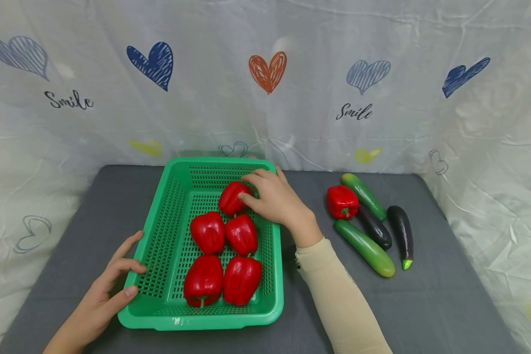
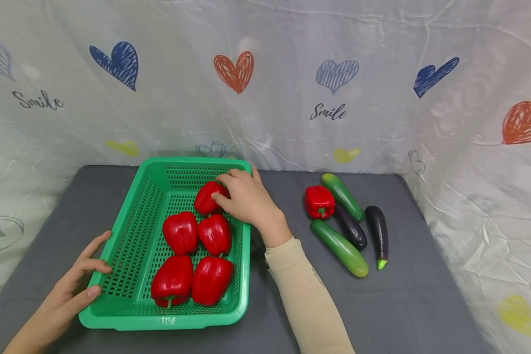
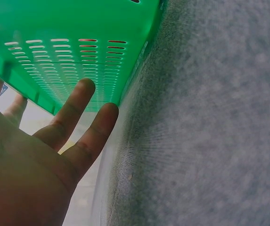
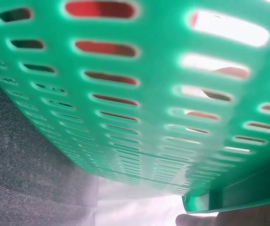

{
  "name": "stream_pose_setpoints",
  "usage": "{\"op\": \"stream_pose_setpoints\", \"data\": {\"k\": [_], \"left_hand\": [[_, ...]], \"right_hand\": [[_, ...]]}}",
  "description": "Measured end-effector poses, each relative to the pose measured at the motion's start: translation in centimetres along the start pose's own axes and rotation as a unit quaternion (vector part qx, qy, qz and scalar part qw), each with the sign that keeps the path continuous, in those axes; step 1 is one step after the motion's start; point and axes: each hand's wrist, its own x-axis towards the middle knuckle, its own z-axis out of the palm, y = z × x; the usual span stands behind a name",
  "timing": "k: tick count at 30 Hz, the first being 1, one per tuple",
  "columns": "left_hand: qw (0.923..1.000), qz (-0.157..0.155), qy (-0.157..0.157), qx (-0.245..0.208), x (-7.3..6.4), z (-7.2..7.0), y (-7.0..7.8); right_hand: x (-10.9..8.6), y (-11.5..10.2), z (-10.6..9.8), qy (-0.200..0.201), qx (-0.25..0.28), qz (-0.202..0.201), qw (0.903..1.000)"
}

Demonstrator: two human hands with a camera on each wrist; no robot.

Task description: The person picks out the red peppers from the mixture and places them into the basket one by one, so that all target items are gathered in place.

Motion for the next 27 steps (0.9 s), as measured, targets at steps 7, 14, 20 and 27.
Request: {"op": "stream_pose_setpoints", "data": {"k": [7, 14, 20, 27], "left_hand": [[1.0000, 0.005, -0.003, -0.006, 0.1, 0.0, 0.1], [1.0000, 0.003, 0.000, 0.003, 0.2, 0.0, 0.3], [0.9999, -0.006, 0.002, 0.012, 0.3, 0.0, 0.7], [0.9989, -0.031, 0.007, 0.035, 0.3, 0.1, 1.2]], "right_hand": [[-0.3, 0.0, -0.4, 0.002, 0.017, -0.006, 0.9998], [-0.8, 0.0, -0.7, 0.001, 0.031, -0.010, 0.9995], [-1.4, 0.3, -0.9, 0.000, 0.043, -0.012, 0.9990], [-2.2, 1.0, -1.5, 0.018, 0.068, -0.032, 0.9970]]}}
